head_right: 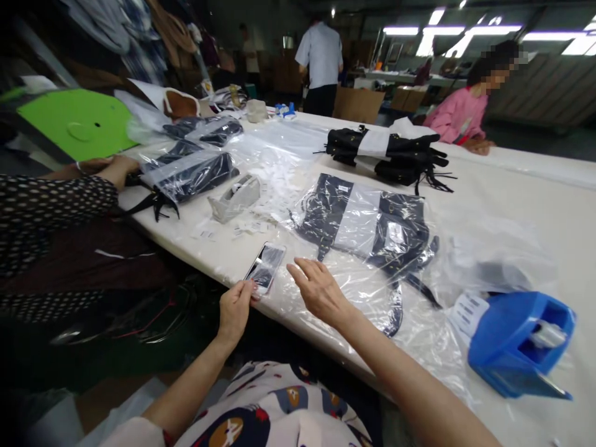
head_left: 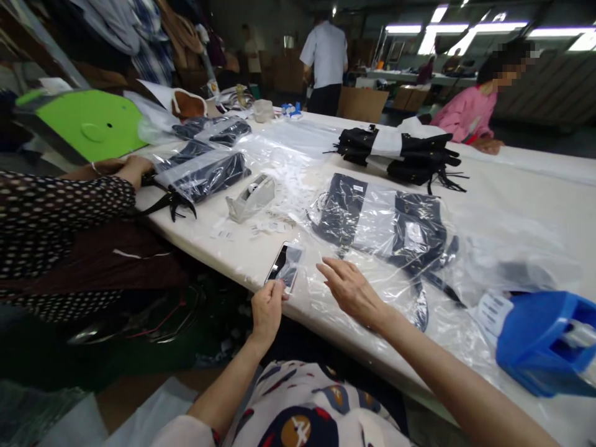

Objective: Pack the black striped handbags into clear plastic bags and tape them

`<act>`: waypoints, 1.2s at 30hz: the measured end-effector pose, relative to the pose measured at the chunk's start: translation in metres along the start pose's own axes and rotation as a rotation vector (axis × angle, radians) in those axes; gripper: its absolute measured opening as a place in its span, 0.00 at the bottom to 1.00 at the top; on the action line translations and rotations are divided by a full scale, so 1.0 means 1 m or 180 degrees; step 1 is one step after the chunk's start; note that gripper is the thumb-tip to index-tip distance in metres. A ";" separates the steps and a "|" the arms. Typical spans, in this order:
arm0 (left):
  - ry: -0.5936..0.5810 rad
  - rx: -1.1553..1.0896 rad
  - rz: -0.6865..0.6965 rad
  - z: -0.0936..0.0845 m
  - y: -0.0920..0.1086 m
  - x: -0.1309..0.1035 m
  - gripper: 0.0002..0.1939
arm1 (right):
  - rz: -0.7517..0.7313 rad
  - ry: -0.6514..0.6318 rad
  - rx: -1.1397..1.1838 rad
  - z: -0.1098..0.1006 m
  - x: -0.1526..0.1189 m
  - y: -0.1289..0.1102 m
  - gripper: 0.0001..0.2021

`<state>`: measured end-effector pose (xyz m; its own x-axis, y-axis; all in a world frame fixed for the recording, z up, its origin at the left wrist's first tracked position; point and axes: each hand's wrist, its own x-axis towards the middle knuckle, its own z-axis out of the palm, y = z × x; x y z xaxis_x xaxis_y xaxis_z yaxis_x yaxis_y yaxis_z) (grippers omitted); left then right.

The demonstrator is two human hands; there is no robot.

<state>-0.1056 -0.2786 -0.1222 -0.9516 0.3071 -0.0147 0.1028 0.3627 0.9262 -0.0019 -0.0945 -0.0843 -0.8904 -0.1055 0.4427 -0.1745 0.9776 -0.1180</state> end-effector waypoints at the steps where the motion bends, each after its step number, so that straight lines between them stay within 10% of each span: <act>1: 0.0096 0.0108 0.0074 -0.003 0.001 0.002 0.17 | -0.0021 0.0020 0.0022 -0.001 0.010 0.000 0.20; 7: 0.0450 0.1040 0.0573 0.000 -0.013 0.020 0.14 | 0.0054 -0.0173 0.0291 0.012 0.045 -0.027 0.21; 11: 0.0447 0.1056 0.1452 -0.001 -0.023 0.030 0.09 | 0.0407 -0.0535 0.0313 0.040 0.037 -0.052 0.27; 14: 0.0566 0.0678 0.1235 -0.019 -0.037 0.030 0.07 | 0.0256 -0.0645 0.0365 0.059 0.016 -0.063 0.21; 19: -0.0093 0.0446 0.1189 -0.047 -0.064 0.022 0.12 | 0.0432 0.0141 0.0821 0.065 -0.021 -0.064 0.17; 24: -0.0053 0.2042 0.1990 -0.013 -0.058 0.023 0.29 | 0.0670 0.0757 0.1254 0.057 -0.035 -0.061 0.18; 31: -0.0082 0.2589 0.1487 0.026 -0.041 0.027 0.30 | 0.0702 0.0915 0.1232 0.057 -0.044 -0.056 0.17; 36: -0.0189 0.0215 0.0247 -0.010 -0.022 0.051 0.28 | 0.0657 0.0915 0.1209 0.060 -0.051 -0.052 0.15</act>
<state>-0.1598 -0.2800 -0.1392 -0.9213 0.3875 0.0319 0.1967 0.3936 0.8980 0.0272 -0.1510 -0.1539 -0.7803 0.1889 0.5962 -0.1954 0.8319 -0.5193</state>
